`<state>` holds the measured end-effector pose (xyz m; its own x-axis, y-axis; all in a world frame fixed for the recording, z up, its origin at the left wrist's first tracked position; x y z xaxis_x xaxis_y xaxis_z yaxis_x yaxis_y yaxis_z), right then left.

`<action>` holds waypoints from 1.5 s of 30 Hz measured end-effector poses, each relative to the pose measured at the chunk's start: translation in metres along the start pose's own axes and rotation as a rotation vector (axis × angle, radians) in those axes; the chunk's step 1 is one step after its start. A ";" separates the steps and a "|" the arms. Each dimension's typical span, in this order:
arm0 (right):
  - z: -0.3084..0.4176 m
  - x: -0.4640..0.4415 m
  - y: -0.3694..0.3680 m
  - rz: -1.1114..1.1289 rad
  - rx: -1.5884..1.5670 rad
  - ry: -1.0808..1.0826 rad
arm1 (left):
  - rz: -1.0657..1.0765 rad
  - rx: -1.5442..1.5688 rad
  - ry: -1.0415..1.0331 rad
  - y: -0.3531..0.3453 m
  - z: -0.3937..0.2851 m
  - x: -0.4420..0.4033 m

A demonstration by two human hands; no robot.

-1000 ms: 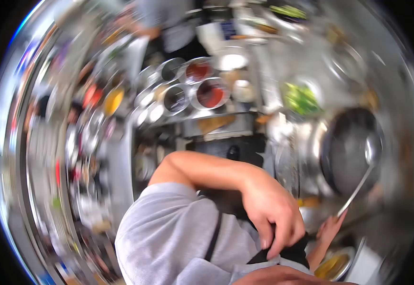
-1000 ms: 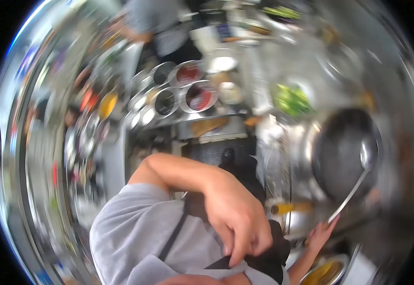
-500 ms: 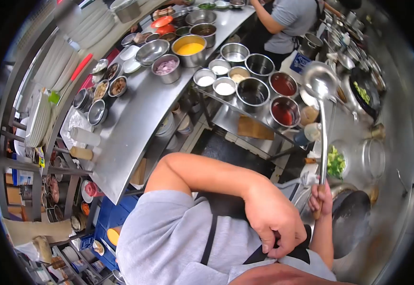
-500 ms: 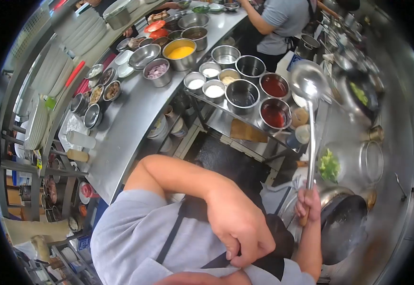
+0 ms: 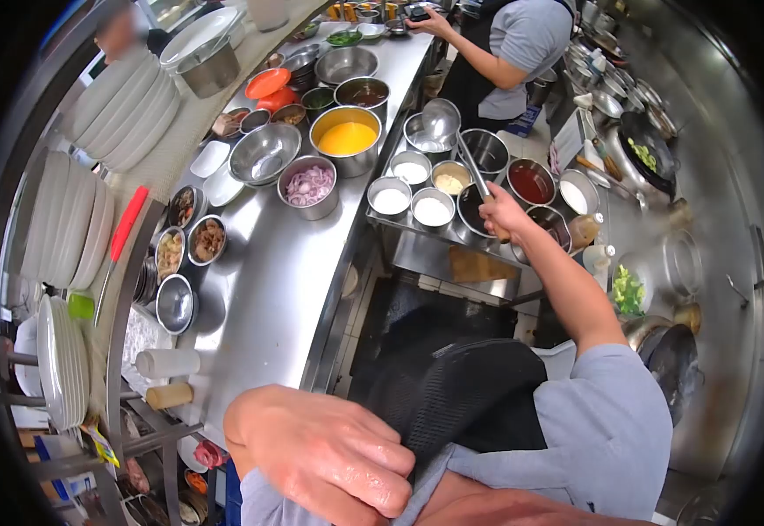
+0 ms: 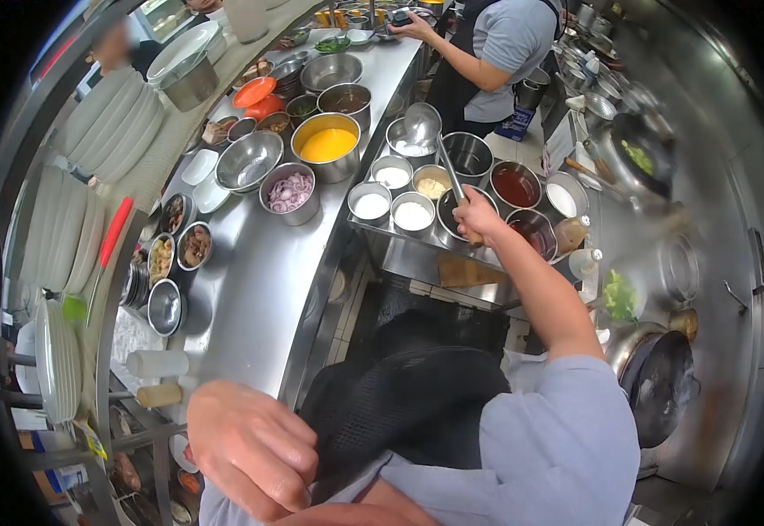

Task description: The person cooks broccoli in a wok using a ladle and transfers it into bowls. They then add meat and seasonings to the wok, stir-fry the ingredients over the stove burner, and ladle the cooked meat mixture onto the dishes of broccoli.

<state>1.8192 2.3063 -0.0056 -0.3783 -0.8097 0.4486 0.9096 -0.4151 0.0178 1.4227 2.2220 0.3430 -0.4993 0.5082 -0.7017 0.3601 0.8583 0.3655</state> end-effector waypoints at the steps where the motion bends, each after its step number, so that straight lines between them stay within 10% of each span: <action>1: 0.000 -0.011 -0.002 -0.075 0.092 0.000 | -0.011 -0.024 0.038 0.004 -0.002 0.010; 7: 0.006 -0.034 -0.023 -0.109 0.217 -0.009 | -0.491 -0.158 0.400 0.036 0.020 0.121; 11: 0.012 -0.029 -0.033 0.035 -0.462 -0.104 | -1.024 -0.077 0.678 0.030 0.045 0.221; 15: 0.004 -0.035 -0.038 0.215 -0.889 -0.002 | -1.113 0.034 0.805 0.031 0.065 0.261; 24: 0.008 0.047 -0.002 0.544 -1.415 0.199 | -0.886 0.102 1.146 0.070 0.169 0.258; 31: -0.024 0.290 0.112 0.306 -1.323 0.431 | -0.667 0.120 1.580 0.018 0.302 0.303; 35: -0.084 0.450 0.188 -0.206 -1.076 0.439 | -0.574 0.220 1.699 -0.045 0.403 0.360; 45: -0.247 0.660 0.333 -1.112 -0.756 0.001 | 0.130 0.052 1.389 -0.157 0.605 0.083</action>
<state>1.8296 1.5315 0.0760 -0.8489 0.1043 0.5181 -0.1954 -0.9728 -0.1242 1.8016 2.0870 -0.1426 -0.8132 0.2627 0.5193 0.4770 0.8120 0.3364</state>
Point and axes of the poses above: each hand's wrist, its own x-axis away from the middle knuckle, its own y-axis out of the back of the hand, z = x × y, the point moved 8 cm from there along -x, towards the middle knuckle
